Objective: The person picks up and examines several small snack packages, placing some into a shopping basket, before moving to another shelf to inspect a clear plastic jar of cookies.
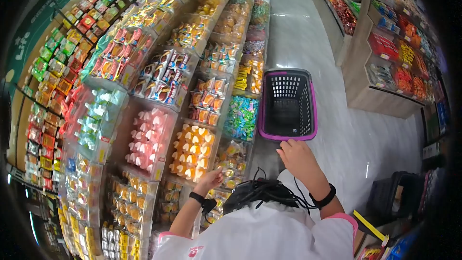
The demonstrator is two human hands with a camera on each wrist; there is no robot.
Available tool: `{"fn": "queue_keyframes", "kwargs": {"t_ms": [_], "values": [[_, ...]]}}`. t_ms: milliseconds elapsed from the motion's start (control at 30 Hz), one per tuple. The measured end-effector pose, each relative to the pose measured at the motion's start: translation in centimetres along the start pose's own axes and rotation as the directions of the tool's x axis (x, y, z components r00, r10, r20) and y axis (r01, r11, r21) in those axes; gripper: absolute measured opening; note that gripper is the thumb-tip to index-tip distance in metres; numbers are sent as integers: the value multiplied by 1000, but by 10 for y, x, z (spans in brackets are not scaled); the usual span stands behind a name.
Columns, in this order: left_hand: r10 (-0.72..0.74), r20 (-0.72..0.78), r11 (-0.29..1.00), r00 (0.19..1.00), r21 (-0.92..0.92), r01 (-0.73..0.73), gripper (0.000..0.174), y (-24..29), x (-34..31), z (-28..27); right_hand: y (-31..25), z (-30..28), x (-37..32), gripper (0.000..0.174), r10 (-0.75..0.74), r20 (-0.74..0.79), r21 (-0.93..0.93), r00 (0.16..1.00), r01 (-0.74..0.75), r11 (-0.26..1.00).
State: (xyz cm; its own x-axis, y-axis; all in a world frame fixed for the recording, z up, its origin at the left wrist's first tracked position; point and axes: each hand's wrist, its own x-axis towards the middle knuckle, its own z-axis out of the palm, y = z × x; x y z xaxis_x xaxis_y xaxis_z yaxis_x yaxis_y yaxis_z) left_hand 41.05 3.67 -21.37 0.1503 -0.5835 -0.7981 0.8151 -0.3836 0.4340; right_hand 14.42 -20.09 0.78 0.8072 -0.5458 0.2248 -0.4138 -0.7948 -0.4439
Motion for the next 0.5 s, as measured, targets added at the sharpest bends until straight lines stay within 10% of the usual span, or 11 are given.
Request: {"fn": "queue_keyframes", "kwargs": {"t_ms": [500], "values": [[288,-178,957,941,90,-276,9,-4,137,-20,14,-12,-35,14,296,99,-173,950,-276,945]]}}
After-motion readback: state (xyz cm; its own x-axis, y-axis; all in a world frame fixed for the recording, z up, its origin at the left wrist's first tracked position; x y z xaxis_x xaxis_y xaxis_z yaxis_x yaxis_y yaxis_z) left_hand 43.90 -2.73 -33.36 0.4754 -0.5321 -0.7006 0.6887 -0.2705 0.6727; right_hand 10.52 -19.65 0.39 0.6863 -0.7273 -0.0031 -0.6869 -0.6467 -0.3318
